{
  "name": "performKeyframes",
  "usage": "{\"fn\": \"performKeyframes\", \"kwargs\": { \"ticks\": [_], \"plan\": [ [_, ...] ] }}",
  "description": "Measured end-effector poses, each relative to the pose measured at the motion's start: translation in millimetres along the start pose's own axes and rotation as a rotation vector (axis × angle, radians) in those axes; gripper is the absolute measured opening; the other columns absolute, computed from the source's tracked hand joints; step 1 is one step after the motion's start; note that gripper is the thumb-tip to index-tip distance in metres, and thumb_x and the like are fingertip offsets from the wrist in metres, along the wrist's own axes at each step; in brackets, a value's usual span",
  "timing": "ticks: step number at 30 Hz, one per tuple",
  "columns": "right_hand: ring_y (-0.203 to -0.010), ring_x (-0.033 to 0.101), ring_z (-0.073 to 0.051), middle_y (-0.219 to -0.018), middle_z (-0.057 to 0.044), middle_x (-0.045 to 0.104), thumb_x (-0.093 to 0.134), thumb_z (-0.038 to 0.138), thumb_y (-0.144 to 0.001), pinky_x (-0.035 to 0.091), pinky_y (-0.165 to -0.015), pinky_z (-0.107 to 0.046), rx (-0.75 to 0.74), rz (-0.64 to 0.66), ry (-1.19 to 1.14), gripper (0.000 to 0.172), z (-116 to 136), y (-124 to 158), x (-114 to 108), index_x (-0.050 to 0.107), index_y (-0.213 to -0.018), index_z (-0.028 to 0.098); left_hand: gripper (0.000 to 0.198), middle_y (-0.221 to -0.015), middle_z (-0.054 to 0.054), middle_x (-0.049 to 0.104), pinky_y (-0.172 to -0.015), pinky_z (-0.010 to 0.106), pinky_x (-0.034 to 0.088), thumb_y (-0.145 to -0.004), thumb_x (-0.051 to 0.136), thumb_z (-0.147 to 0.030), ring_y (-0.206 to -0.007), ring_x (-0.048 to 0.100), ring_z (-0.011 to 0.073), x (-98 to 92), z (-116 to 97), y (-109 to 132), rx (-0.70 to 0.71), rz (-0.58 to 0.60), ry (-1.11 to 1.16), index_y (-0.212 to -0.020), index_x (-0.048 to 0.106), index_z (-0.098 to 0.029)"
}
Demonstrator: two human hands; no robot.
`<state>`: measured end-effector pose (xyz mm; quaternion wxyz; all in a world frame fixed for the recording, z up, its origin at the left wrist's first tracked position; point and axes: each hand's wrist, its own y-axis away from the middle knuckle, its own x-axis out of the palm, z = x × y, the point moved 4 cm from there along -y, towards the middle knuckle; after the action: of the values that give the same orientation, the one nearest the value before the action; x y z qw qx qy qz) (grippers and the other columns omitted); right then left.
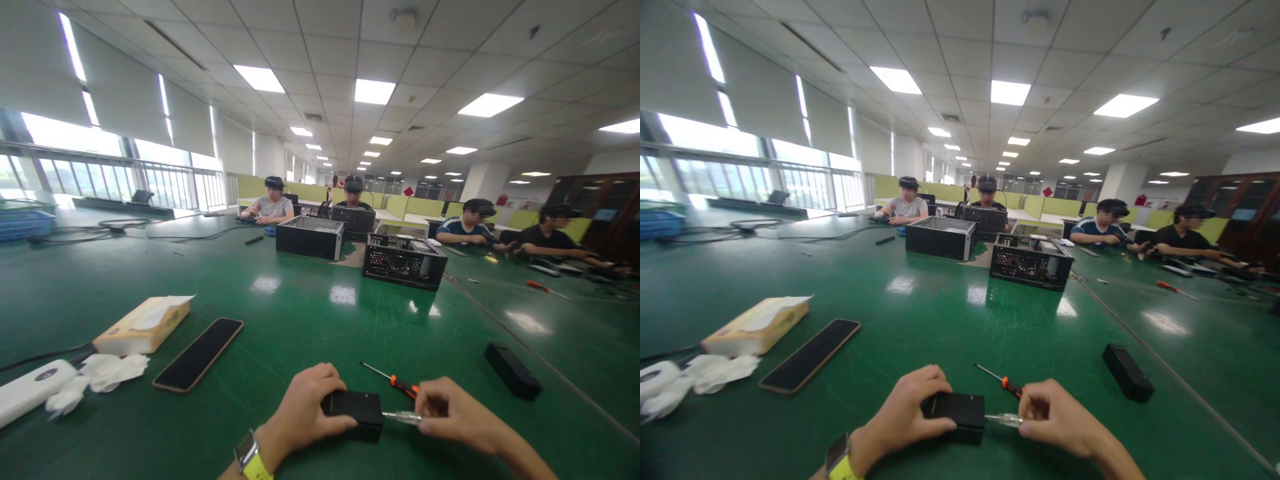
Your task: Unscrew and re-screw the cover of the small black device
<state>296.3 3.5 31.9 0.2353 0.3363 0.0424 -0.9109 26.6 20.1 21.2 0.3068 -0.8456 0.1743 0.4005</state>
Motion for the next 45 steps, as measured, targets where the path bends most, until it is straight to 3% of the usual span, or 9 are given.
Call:
{"fn": "performKeyframes", "kwargs": {
  "ticks": [7,18,29,33,36,38,40,42,45],
  "plan": [
    [-0.075,0.054,-0.018,-0.075,0.000,0.061,0.064,0.031,-0.081,0.039,-0.071,-0.028,-0.059,-0.156,0.334,0.014,16.6,-3.5,14.4,0.067,-0.076,0.018,0.040,-0.091,0.004,0.066,-0.071,0.027,0.044,-0.069,0.083,-0.048,-0.083,0.060,0.0216,2.8,1.4,0.9,-0.023,0.025,-0.002,-0.092,0.071,-0.018],
    [-0.082,0.061,-0.020,-0.079,-0.002,0.069,0.065,0.031,-0.078,0.043,-0.077,-0.028,0.019,-0.132,0.324,0.013,7.0,-11.7,38.3,0.068,-0.075,0.019,0.037,-0.087,0.004,0.066,-0.070,0.028,0.043,-0.070,0.082,-0.044,-0.080,0.059,0.0213,-0.9,0.1,0.7,-0.007,-0.030,-0.022,-0.092,0.068,-0.017],
    [-0.065,0.060,-0.019,-0.067,-0.001,0.069,0.067,0.022,-0.066,0.035,-0.057,-0.025,0.207,-0.136,0.489,0.005,-10.4,-0.6,10.3,0.067,-0.062,0.020,0.039,-0.092,0.004,0.066,-0.073,0.028,0.045,-0.069,0.082,-0.047,-0.085,0.060,0.0227,-0.2,0.3,2.0,-0.029,0.025,0.001,-0.094,0.071,-0.019],
    [-0.072,0.062,-0.021,-0.081,-0.004,0.071,0.062,0.044,-0.082,0.044,-0.068,-0.030,0.048,-0.319,0.451,0.027,8.0,-6.8,15.7,0.074,-0.093,0.023,0.044,-0.091,0.003,0.067,-0.073,0.028,0.045,-0.069,0.081,-0.053,-0.083,0.061,0.0218,3.1,3.1,1.6,-0.035,0.036,0.022,-0.096,0.071,-0.020],
    [-0.083,0.065,-0.024,-0.107,-0.009,0.072,0.073,0.048,-0.072,0.048,-0.079,-0.031,-0.097,-0.284,0.381,0.058,23.4,-14.4,38.7,0.065,-0.124,0.023,0.046,-0.090,0.004,0.067,-0.072,0.028,0.046,-0.068,0.081,-0.055,-0.084,0.061,0.0224,8.5,-0.4,1.3,0.008,0.043,0.043,-0.097,0.072,-0.019],
    [-0.089,0.066,-0.026,-0.109,-0.008,0.073,0.080,0.042,-0.062,0.049,-0.083,-0.031,-0.143,-0.197,0.375,0.065,29.8,-19.0,57.4,0.067,-0.122,0.024,0.046,-0.089,0.004,0.068,-0.073,0.028,0.047,-0.069,0.080,-0.055,-0.085,0.062,0.0226,12.3,-4.5,1.7,0.051,0.058,0.072,-0.097,0.073,-0.020],
    [-0.087,0.068,-0.026,-0.098,-0.006,0.075,0.078,0.034,-0.061,0.050,-0.079,-0.029,-0.166,-0.169,0.370,0.049,32.7,-21.7,67.6,0.072,-0.109,0.023,0.049,-0.093,0.005,0.068,-0.076,0.028,0.049,-0.068,0.080,-0.057,-0.087,0.063,0.0230,13.3,-7.3,2.3,0.079,0.065,0.109,-0.101,0.073,-0.021],
    [-0.084,0.068,-0.025,-0.093,-0.006,0.076,0.073,0.030,-0.064,0.051,-0.076,-0.029,-0.184,-0.233,0.341,0.038,30.6,-21.9,61.7,0.074,-0.101,0.022,0.063,-0.103,0.006,0.066,-0.083,0.031,0.050,-0.064,0.082,-0.058,-0.093,0.062,0.0246,9.2,-6.6,2.5,0.071,0.030,0.143,-0.113,0.069,-0.022],
    [-0.088,0.069,-0.027,-0.100,-0.008,0.075,0.066,0.043,-0.075,0.053,-0.077,-0.032,-0.103,-0.493,0.285,0.038,7.3,-15.5,18.3,0.072,-0.105,0.021,0.071,-0.114,0.009,0.062,-0.091,0.036,0.049,-0.065,0.085,-0.050,-0.102,0.060,0.0265,-3.7,-0.1,2.6,-0.011,-0.096,0.149,-0.126,0.061,-0.022]
  ]
}}
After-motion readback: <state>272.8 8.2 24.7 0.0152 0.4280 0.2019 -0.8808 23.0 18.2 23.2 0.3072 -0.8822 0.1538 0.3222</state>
